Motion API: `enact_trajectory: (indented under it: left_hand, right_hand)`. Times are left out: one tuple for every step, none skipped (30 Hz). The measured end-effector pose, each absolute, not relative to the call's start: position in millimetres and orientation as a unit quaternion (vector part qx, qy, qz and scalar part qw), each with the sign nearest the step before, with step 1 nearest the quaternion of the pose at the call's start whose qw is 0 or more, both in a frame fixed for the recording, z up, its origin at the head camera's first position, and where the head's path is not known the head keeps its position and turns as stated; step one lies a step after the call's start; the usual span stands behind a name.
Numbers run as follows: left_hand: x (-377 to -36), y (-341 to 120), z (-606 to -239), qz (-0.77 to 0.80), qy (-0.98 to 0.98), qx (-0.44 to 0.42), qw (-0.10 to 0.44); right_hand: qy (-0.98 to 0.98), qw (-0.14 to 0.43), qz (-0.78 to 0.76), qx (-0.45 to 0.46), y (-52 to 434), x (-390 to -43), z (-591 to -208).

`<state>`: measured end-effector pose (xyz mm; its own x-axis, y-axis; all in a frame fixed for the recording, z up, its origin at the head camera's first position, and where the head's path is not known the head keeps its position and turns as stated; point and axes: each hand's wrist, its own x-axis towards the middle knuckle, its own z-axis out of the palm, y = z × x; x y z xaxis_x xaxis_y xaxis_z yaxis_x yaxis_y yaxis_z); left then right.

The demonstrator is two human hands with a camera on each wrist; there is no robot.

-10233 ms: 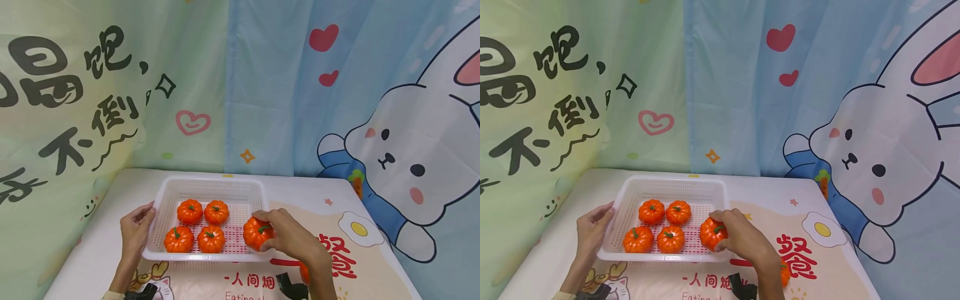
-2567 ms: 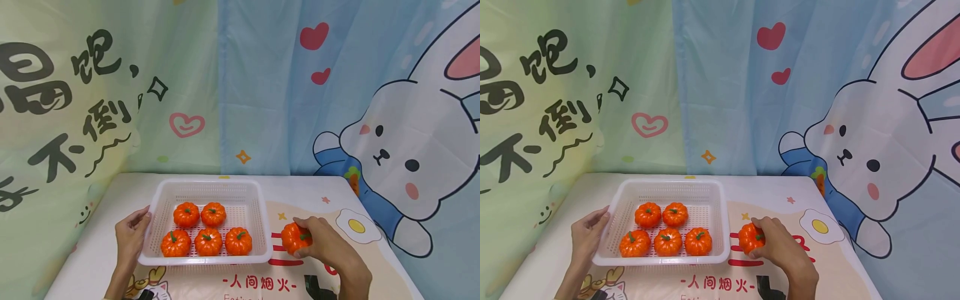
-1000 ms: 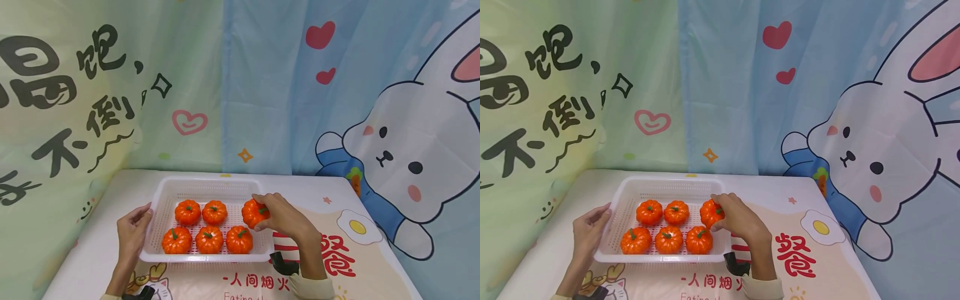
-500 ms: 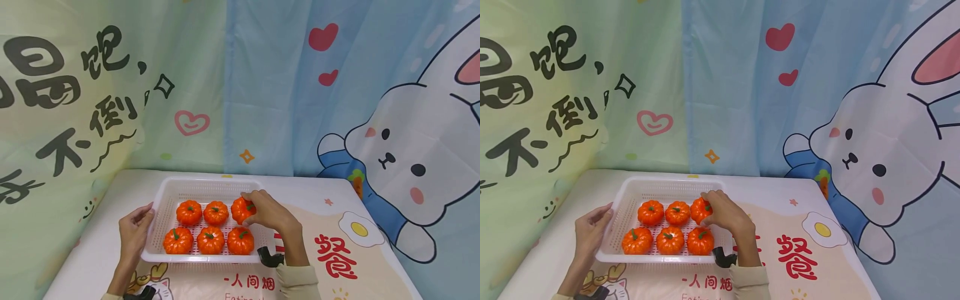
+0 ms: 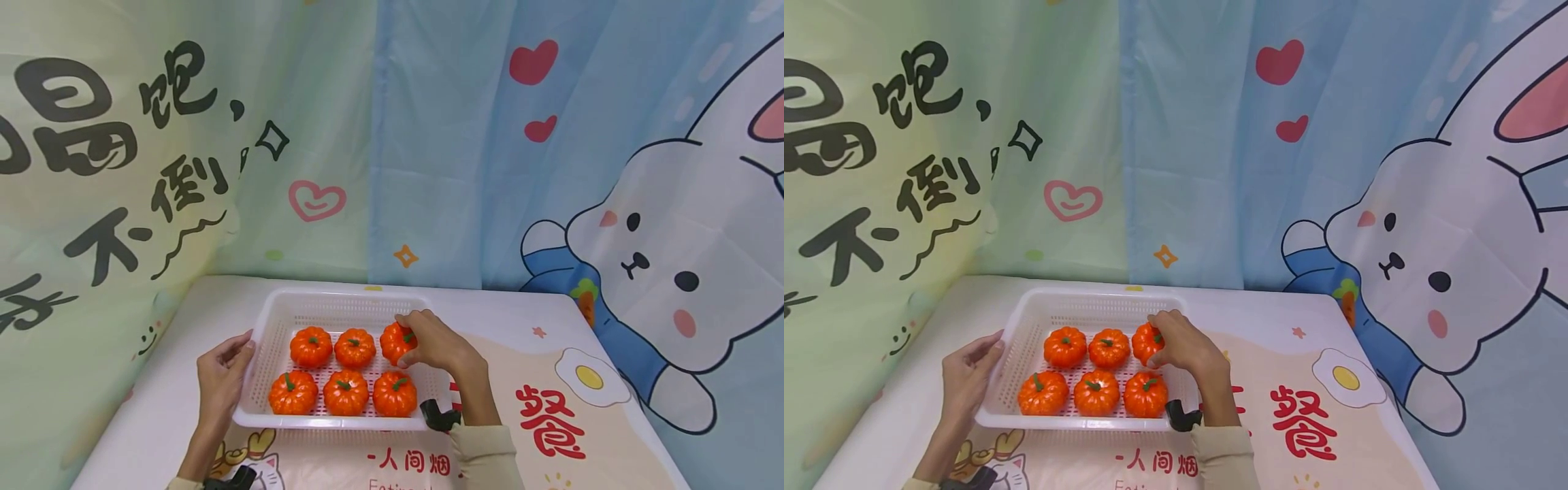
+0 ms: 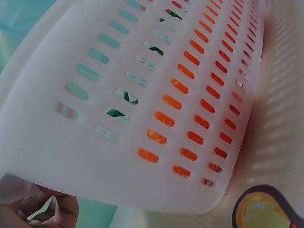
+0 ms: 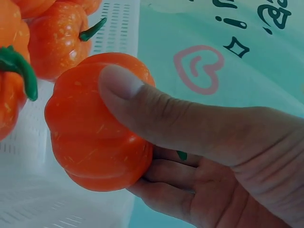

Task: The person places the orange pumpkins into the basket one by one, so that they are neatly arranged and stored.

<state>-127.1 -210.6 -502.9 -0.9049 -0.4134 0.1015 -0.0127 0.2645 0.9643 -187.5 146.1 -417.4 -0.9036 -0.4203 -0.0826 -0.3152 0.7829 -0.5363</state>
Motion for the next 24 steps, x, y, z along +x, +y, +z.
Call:
enact_trajectory:
  left_hand:
    - [-127, -210, -503, -0.591, -0.777, 0.137, 0.17]
    - [-127, -210, -502, -0.591, -0.776, 0.137, 0.17]
    - [-127, -210, -502, -0.592, -0.776, 0.138, 0.169]
    - [-127, -210, -502, -0.592, -0.776, 0.138, 0.169]
    - [-127, -210, -502, -0.592, -0.776, 0.137, 0.168]
    - [-127, -211, -503, -0.591, -0.777, 0.137, 0.167]
    - [-127, -211, -503, -0.591, -0.778, 0.136, 0.166]
    - [-127, -211, -503, -0.592, -0.777, 0.137, 0.166]
    - [-127, -212, -503, -0.592, -0.777, 0.138, 0.166]
    - [-128, -212, -503, -0.591, -0.777, 0.137, 0.167]
    - [-128, -212, -503, -0.59, -0.777, 0.138, 0.167]
    - [-128, -212, -503, -0.59, -0.778, 0.138, 0.169]
    - [-128, -212, -502, -0.59, -0.777, 0.139, 0.17]
    - [-128, -212, -502, -0.589, -0.777, 0.139, 0.171]
    - [-128, -212, -502, -0.588, -0.778, 0.139, 0.172]
    - [-128, -212, -502, -0.589, -0.777, 0.139, 0.173]
    - [-128, -212, -502, -0.59, -0.777, 0.139, 0.172]
    - [-128, -212, -502, -0.591, -0.776, 0.139, 0.171]
    - [-128, -212, -502, -0.592, -0.775, 0.139, 0.17]
    - [-127, -211, -502, -0.593, -0.775, 0.138, 0.169]
    - [-127, -211, -502, -0.593, -0.775, 0.139, 0.168]
    - [-127, -211, -502, -0.594, -0.774, 0.14, 0.166]
    - [-128, -211, -502, -0.594, -0.774, 0.141, 0.166]
    - [-127, -210, -502, -0.595, -0.774, 0.141, 0.166]
  right_hand:
    - [0.939, 0.098, -0.262, -0.198, 146, -189, -418]
    - [0.94, 0.097, -0.261, -0.199, 146, -190, -419]
    - [0.94, 0.097, -0.259, -0.201, 146, -192, -419]
    - [0.94, 0.097, -0.259, -0.201, 146, -193, -420]
    - [0.94, 0.098, -0.258, -0.201, 145, -194, -421]
    - [0.94, 0.099, -0.257, -0.2, 145, -195, -422]
    - [0.941, 0.1, -0.255, -0.198, 144, -197, -423]
    - [0.941, 0.102, -0.255, -0.196, 144, -198, -423]
    - [0.942, 0.105, -0.255, -0.194, 143, -199, -424]
    - [0.942, 0.107, -0.254, -0.192, 143, -200, -425]
    - [0.942, 0.108, -0.253, -0.192, 142, -202, -426]
    - [0.942, 0.109, -0.254, -0.192, 142, -203, -427]
    - [0.941, 0.11, -0.254, -0.193, 141, -204, -427]
    - [0.941, 0.111, -0.254, -0.193, 141, -206, -428]
    - [0.941, 0.112, -0.254, -0.194, 141, -207, -428]
    - [0.94, 0.114, -0.254, -0.195, 140, -208, -428]
    - [0.94, 0.117, -0.255, -0.195, 140, -210, -429]
    - [0.94, 0.121, -0.254, -0.194, 139, -211, -429]
    - [0.939, 0.124, -0.254, -0.194, 139, -212, -430]
    - [0.939, 0.127, -0.254, -0.194, 139, -213, -431]
    - [0.939, 0.131, -0.253, -0.194, 138, -214, -431]
    - [0.939, 0.134, -0.251, -0.195, 138, -215, -432]
    - [0.938, 0.137, -0.251, -0.195, 138, -215, -433]
    - [0.938, 0.138, -0.249, -0.196, 138, -216, -435]
